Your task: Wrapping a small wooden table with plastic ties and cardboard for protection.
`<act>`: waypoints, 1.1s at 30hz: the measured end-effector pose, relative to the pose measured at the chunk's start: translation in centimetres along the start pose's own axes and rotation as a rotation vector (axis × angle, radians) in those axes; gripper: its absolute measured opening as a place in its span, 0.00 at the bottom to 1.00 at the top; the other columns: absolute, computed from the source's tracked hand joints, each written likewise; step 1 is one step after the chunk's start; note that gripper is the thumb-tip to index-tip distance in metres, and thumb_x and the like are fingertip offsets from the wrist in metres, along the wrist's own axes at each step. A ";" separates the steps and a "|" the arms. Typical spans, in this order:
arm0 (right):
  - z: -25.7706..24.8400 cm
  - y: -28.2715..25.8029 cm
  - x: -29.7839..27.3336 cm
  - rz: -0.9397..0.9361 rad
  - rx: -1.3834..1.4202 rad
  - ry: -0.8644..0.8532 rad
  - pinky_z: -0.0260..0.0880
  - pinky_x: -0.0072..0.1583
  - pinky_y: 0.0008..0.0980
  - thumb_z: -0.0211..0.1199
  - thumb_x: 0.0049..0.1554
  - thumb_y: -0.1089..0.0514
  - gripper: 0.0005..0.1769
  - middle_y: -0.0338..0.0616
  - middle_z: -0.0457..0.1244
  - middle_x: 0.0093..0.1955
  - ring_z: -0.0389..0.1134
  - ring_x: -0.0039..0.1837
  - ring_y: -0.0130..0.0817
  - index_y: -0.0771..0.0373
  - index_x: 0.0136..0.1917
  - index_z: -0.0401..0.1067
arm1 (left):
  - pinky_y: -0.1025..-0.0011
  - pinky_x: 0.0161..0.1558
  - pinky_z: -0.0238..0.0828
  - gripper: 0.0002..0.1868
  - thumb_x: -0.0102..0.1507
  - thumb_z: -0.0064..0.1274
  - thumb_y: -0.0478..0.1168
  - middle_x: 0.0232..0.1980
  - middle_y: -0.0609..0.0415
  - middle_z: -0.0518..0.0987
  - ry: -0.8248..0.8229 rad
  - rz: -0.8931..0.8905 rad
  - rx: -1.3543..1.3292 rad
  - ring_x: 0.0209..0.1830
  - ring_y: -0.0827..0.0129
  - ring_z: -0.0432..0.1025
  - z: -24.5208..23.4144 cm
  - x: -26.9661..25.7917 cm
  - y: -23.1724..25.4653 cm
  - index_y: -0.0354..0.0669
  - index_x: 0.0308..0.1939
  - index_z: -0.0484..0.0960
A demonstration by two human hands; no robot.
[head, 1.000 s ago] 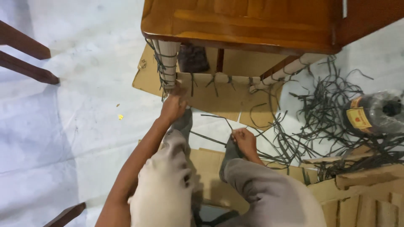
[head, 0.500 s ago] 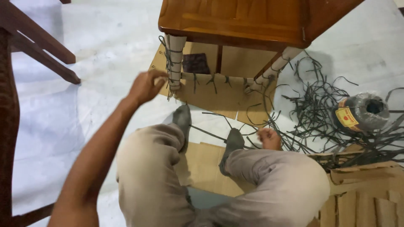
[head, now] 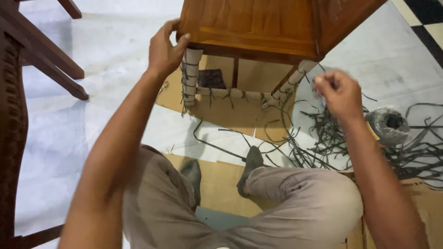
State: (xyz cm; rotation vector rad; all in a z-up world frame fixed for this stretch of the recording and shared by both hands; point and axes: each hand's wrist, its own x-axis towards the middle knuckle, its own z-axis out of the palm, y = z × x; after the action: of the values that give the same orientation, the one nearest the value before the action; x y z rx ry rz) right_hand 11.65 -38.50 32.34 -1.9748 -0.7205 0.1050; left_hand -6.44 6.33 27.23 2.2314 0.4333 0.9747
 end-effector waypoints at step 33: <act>13.6 2.0 8.4 0.186 0.113 0.174 0.70 0.49 0.26 0.60 0.67 0.46 0.47 0.41 0.72 0.50 0.72 0.48 0.25 0.64 0.85 0.36 | 0.68 0.55 0.73 0.28 0.66 0.55 0.47 0.53 0.52 0.79 -0.047 -0.456 -1.050 0.52 0.68 0.74 5.3 1.6 -1.8 0.33 0.65 0.72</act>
State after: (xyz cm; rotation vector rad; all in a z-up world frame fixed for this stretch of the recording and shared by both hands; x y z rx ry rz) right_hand 14.47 -24.12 25.66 -1.9116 -0.4093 0.0828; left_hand -1.45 6.16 24.15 1.1346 0.2826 0.6593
